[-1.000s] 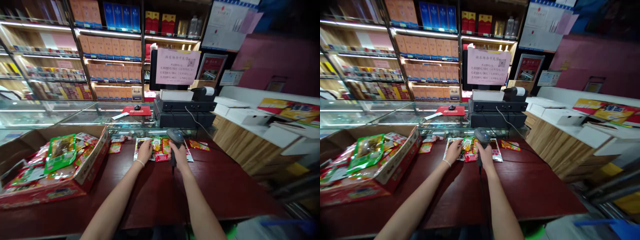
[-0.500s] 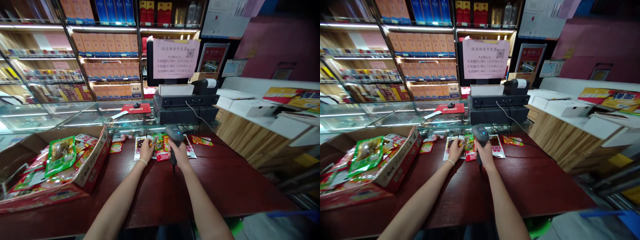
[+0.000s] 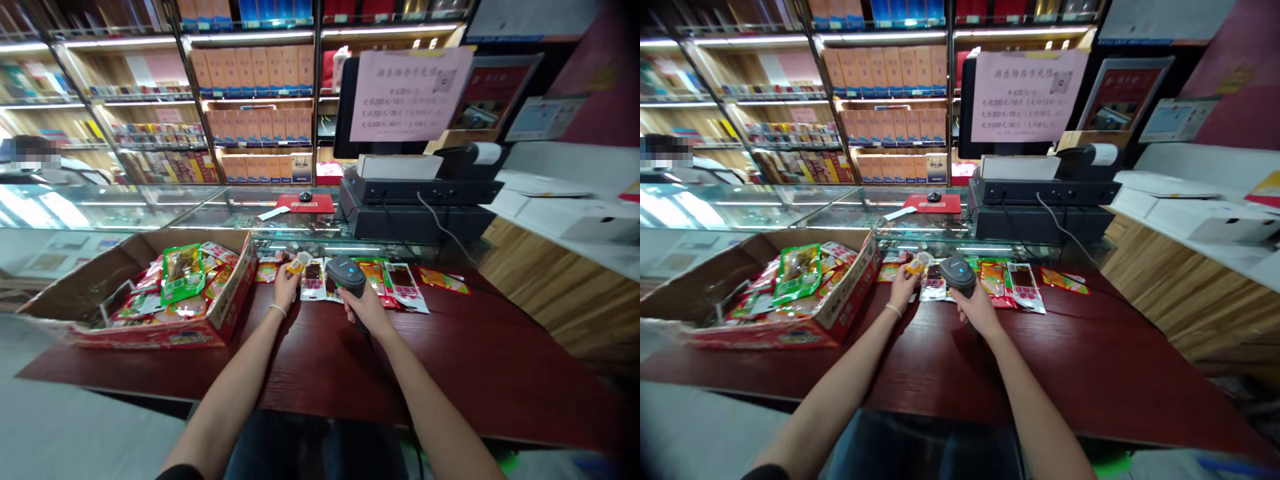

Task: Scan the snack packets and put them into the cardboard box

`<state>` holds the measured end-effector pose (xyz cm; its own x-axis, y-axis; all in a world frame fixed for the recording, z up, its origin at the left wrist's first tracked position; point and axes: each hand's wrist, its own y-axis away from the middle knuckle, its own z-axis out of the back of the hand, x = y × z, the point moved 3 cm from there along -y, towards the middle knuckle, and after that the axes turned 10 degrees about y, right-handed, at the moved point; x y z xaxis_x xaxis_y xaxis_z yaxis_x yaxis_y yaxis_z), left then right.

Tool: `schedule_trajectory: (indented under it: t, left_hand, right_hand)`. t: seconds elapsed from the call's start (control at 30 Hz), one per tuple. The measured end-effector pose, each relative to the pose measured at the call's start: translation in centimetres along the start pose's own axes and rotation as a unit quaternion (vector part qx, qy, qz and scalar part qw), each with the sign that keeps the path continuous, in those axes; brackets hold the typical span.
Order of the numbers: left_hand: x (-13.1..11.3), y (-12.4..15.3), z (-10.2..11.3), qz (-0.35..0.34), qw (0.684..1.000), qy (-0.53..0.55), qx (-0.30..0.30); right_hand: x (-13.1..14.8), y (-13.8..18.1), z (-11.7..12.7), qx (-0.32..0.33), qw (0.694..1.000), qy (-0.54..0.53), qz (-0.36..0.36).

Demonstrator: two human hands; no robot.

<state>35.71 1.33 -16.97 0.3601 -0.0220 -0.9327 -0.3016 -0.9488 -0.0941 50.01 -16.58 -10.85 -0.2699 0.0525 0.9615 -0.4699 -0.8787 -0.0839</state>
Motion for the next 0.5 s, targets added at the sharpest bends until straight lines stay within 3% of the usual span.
schedule_trajectory:
  t: [0.2, 0.5]
  left_hand:
    - [0.5, -0.1, -0.5, 0.021, 0.999, 0.004, 0.028]
    - [0.7, -0.3, 0.0, 0.015, 1.0, -0.012, 0.017]
  right_hand:
    - [-1.0, 0.2, -1.9, 0.049, 0.996, 0.078, 0.005]
    - [0.1, 0.7, -2.0, 0.095, 0.99, 0.106, -0.022]
